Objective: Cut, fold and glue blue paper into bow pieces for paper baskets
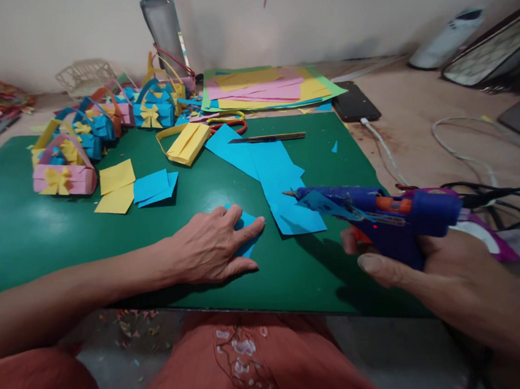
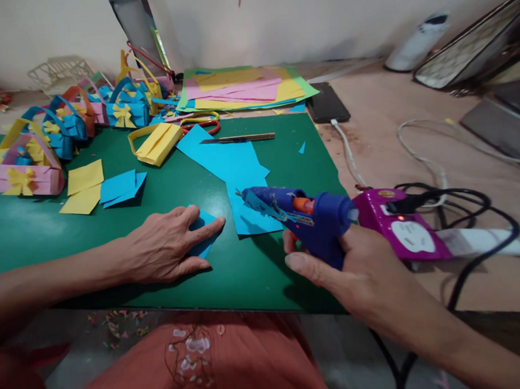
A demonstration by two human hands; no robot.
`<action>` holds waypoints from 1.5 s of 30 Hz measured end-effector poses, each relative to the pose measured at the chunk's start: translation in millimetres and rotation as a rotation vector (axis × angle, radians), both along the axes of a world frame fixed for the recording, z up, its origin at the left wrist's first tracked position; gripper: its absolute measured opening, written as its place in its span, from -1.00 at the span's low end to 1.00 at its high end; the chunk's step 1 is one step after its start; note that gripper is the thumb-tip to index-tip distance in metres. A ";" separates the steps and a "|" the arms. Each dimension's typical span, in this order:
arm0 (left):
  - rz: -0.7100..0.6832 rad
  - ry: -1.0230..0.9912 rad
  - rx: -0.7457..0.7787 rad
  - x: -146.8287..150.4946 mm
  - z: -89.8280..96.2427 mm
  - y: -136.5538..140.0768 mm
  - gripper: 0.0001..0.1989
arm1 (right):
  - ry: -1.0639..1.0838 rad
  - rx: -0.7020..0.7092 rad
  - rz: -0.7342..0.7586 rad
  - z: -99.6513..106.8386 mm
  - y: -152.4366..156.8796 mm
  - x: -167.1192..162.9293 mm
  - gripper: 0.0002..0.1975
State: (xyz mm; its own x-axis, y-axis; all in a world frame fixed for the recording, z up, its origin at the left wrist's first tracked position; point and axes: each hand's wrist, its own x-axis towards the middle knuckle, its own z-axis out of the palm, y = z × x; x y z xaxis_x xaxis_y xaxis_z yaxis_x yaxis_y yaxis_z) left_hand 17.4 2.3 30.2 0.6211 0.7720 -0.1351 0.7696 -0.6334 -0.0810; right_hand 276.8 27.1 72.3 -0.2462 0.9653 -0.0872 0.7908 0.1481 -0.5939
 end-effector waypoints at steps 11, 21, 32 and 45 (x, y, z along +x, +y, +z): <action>0.252 -0.808 -0.215 -21.7 -7.2 18.6 -0.49 | -0.483 0.547 0.186 -1.1 44.6 -6.1 -0.42; 0.372 -1.050 0.133 -37.9 -14.1 14.6 -0.65 | -0.874 0.485 0.130 -10.4 87.9 -37.1 -0.39; -0.278 -0.479 0.245 -34.9 -23.3 -15.5 -0.51 | -0.897 0.531 0.213 -19.9 88.5 -35.1 -0.50; -0.267 -0.422 0.300 -33.3 -21.6 -18.6 -0.53 | -0.314 0.864 0.903 -56.4 6.1 -62.0 -0.40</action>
